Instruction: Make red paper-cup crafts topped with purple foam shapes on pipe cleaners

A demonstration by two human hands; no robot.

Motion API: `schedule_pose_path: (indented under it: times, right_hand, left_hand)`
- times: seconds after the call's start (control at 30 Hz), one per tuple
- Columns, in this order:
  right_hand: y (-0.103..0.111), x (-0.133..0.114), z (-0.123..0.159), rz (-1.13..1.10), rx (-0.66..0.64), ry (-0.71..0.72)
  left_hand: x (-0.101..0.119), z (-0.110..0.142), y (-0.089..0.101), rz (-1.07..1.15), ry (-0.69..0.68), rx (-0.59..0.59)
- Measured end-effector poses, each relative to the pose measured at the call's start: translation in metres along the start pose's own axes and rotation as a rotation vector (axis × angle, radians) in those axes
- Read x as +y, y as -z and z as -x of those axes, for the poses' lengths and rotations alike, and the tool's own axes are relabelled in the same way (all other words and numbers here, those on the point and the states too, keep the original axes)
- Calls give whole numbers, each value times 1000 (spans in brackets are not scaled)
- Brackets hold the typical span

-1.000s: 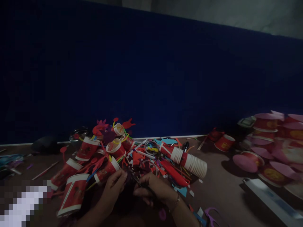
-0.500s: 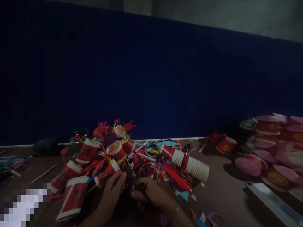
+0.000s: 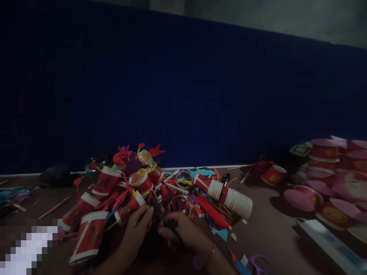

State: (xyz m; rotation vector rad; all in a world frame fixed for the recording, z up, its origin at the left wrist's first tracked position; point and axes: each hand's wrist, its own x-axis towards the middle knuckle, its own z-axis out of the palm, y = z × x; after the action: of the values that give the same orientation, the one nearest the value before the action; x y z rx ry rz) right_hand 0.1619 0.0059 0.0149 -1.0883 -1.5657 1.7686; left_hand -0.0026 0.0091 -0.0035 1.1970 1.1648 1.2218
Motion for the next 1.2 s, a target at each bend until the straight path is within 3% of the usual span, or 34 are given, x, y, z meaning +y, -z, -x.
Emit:
schedule_pose_path:
  times: [0.7, 1.2]
  right_hand:
    - [-1, -8, 4, 51, 61, -77]
    - [6, -5, 4, 94, 27, -120]
  left_hand:
    - [1, 0, 1, 7, 18, -10]
    - [-1, -1, 2, -28, -4, -23]
